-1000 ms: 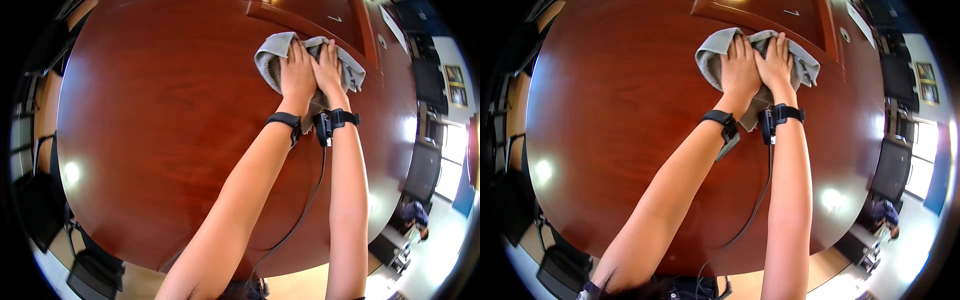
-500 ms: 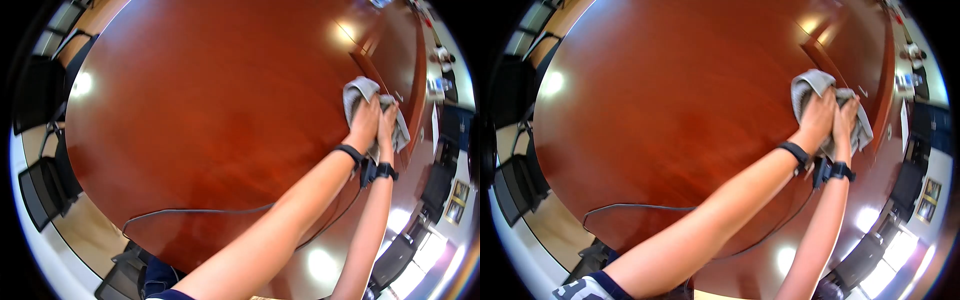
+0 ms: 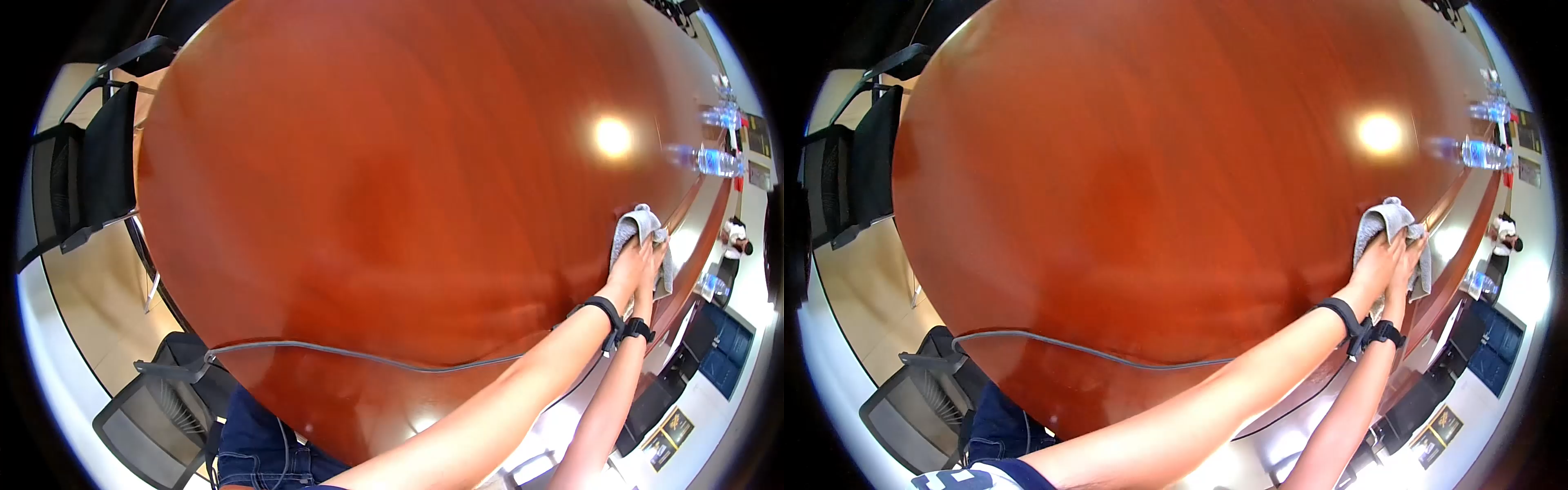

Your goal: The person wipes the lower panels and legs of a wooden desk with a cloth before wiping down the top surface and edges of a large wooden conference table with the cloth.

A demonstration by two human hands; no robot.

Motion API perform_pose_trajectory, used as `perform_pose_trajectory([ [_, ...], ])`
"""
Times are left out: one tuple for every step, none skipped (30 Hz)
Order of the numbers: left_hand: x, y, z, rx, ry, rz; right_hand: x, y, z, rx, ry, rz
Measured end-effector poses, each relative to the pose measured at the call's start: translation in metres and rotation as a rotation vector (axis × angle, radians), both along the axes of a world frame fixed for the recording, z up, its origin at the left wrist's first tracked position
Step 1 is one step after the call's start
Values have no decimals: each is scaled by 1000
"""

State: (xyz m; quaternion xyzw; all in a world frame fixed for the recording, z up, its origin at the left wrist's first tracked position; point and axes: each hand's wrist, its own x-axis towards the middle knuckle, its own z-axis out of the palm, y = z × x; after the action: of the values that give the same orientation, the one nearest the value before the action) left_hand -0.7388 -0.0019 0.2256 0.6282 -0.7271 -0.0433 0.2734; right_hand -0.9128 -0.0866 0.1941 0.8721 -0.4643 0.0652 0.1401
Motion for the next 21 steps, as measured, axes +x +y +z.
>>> perform_pose_trajectory([
  [14, 7, 7, -5, -10, 17, 6, 6, 5, -32, 71, 68],
  [27, 14, 15, 4, 27, 37, 15, 6, 9, 8, 159, 11],
  [35, 21, 21, 20, 34, 15, 10, 7, 7, 51, 242, -71],
  [50, 20, 24, -13, 46, 48, 40, 9, 23, 138, 72, -179],
  [64, 20, 30, -43, 66, 80, 76, 16, 40, 226, -96, -283],
  [84, 23, 40, -51, 76, 104, 103, 17, 53, 242, -134, -316],
  [109, 31, 51, -81, 129, 127, 127, 19, 65, 256, -174, -348],
  [131, 42, 62, -56, 138, 135, 157, 27, 76, 292, -218, -358],
  [148, 53, 72, -64, 72, 166, 186, 41, 95, 317, -261, -376],
  [169, 58, 85, -90, 73, 164, 216, 52, 120, 338, -230, -437],
  [191, 74, 92, -167, 48, 206, 248, 74, 139, 349, -212, -488],
  [218, 98, 100, -279, 64, 237, 278, 100, 153, 343, -214, -501],
  [235, 112, 100, -305, 102, 267, 307, 126, 163, 357, -213, -513],
  [262, 137, 108, -358, 67, 267, 331, 148, 171, 351, -217, -499],
  [287, 162, 118, -404, 112, 278, 356, 175, 183, 344, -221, -489],
  [318, 184, 130, -436, 79, 263, 385, 198, 195, 345, -224, -508],
  [385, 58, 99, -411, 1, 350, 460, 72, 163, 439, -202, -457],
  [415, 51, 95, -300, 131, 312, 491, 75, 164, 457, -213, -470],
  [447, 55, 100, -242, 157, 246, 517, 80, 164, 471, -219, -490],
  [476, 61, 99, -256, 80, 188, 539, 88, 162, 471, -261, -470],
  [500, 67, 100, -254, 106, 114, 556, 97, 160, 460, -296, -455],
])
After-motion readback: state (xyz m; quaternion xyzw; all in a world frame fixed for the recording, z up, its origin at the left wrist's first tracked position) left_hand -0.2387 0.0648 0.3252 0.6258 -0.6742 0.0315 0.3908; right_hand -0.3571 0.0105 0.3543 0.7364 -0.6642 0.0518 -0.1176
